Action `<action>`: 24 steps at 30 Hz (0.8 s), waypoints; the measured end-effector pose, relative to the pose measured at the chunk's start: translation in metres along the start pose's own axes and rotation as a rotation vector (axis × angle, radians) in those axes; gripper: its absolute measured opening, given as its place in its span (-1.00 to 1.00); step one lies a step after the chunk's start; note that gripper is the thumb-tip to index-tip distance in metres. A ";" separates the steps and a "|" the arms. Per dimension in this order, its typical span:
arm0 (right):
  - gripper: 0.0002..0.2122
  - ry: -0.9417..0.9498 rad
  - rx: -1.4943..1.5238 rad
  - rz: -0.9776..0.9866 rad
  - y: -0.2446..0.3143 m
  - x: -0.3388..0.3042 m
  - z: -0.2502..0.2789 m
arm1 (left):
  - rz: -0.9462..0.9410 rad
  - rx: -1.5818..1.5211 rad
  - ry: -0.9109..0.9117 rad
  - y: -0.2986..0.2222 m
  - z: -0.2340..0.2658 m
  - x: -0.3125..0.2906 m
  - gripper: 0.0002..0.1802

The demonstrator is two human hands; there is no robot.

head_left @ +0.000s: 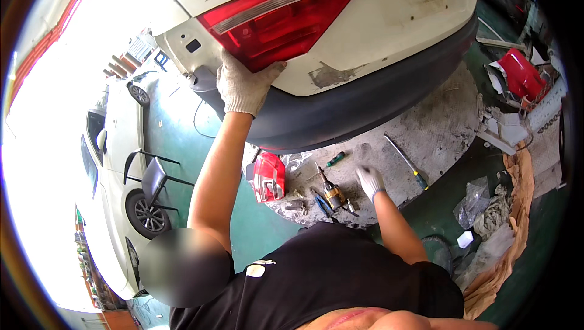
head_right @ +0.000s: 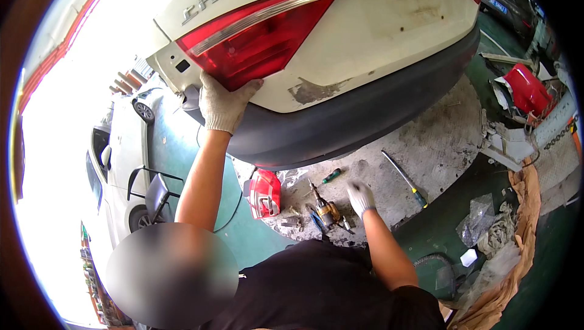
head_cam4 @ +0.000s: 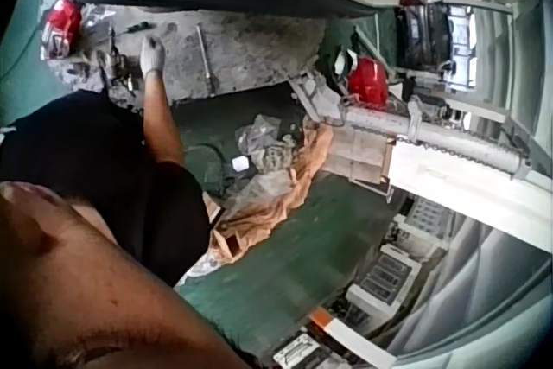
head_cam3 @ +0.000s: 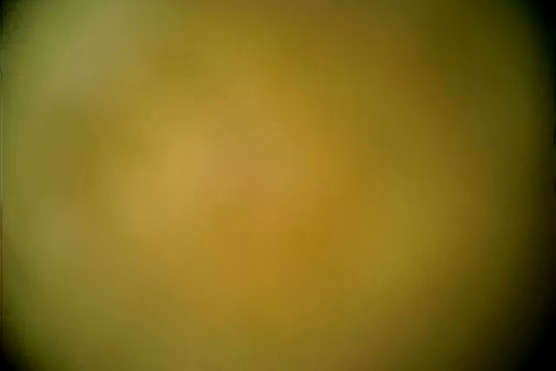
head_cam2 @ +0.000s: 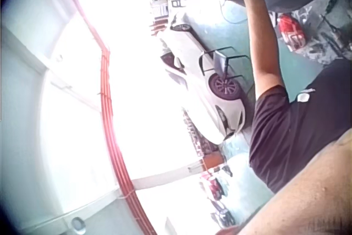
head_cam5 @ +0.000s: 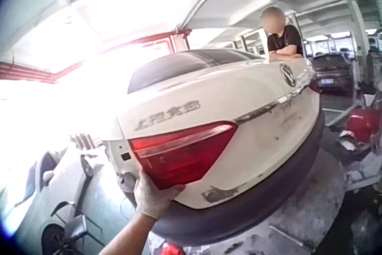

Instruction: The person removes a taillight assembly from the rear of a white car, then installs a replacement unit. They align the taillight into the body opening, secure it with fasteners using a screwdriver, and adjust the rear bumper trim to ensure proper fitment.

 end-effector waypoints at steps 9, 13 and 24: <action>-0.51 -0.152 0.158 0.580 0.439 -0.111 0.027 | -0.153 -0.103 0.159 0.005 -0.001 0.011 0.04; -0.44 -0.143 0.251 0.441 0.437 -0.106 0.005 | -0.254 -0.259 0.271 0.024 0.006 0.014 -0.14; -0.51 -0.262 0.177 0.326 0.374 -0.077 0.003 | -0.317 -0.882 0.709 0.040 0.002 0.039 -0.33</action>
Point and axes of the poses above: each hand's wrist, its own x-axis towards the middle knuckle, its own z-axis out of the back of the hand, y = z × x, the point moved 9 cm from there along x, towards the middle knuckle, and after that the axes turned 8 degrees about -z, right-handed, at the moved point
